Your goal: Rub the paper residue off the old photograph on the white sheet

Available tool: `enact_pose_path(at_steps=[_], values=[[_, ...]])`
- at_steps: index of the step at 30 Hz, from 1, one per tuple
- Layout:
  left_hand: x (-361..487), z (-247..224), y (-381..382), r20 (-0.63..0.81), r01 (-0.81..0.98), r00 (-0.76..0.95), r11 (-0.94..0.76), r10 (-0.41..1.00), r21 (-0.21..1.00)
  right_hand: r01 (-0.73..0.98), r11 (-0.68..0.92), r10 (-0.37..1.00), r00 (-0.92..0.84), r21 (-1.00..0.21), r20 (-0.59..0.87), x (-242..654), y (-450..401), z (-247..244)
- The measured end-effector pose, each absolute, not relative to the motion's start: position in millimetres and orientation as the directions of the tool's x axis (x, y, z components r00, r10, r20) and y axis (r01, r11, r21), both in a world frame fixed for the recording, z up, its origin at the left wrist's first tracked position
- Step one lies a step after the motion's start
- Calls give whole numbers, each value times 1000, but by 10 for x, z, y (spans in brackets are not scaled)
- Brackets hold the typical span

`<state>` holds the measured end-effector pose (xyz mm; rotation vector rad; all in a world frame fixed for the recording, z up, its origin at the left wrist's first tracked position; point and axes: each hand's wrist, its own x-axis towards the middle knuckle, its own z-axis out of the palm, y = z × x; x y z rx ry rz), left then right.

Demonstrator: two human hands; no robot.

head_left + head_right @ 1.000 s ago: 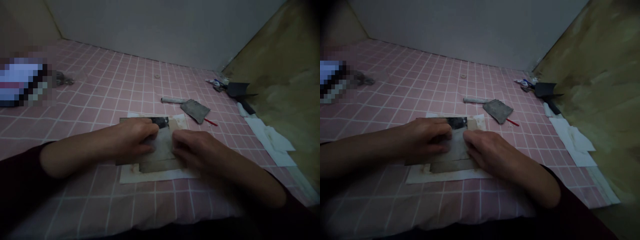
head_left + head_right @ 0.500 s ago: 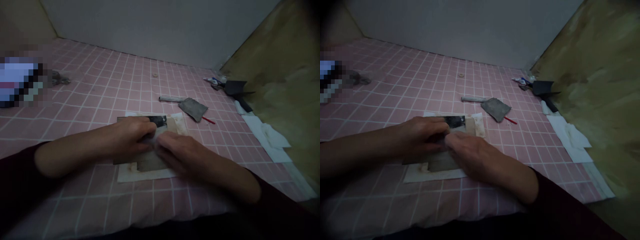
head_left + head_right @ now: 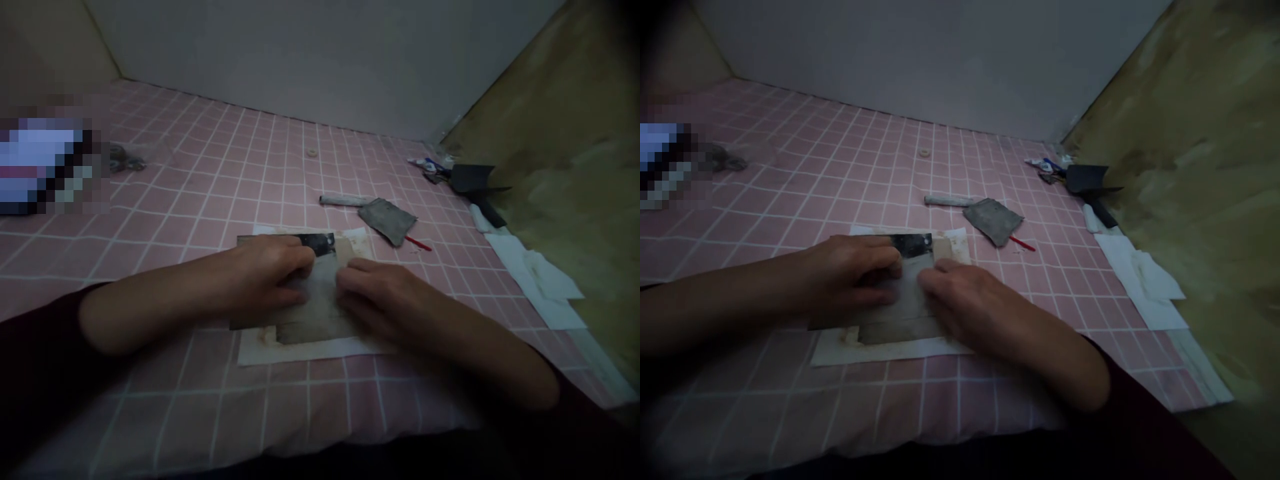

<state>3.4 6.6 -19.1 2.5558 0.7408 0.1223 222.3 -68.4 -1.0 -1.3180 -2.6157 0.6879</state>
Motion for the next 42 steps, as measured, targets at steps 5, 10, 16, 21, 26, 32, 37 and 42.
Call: enact_pose_path(at_steps=[5,10,16,21,26,32,37,42], values=[[35,-176,66,-55,486,851,-744,522,459,667,559,777,-628,-493,32,2193,-657,-25],[30,-178,54,-41,474,855,-746,517,468,699,535,792,-611,-474,-8,2244,-644,-20],[45,-196,61,-46,485,850,-746,524,457,665,575,771,-635,-476,45,2202,-660,-18],[26,-214,71,-22,462,858,-752,513,470,735,504,796,-599,-454,-86,2263,-672,34],[29,-195,71,-41,478,852,-742,523,470,665,578,777,-625,-473,72,2187,-655,-62],[48,-186,61,-35,473,852,-741,522,477,738,513,818,-575,-438,-9,2230,-631,-69],[36,-164,49,-23,476,850,-749,526,460,677,568,791,-606,-468,82,2161,-620,-88],[35,-60,3,-2,420,877,-764,481,489,725,522,821,-570,-449,32,2247,-632,-123]])
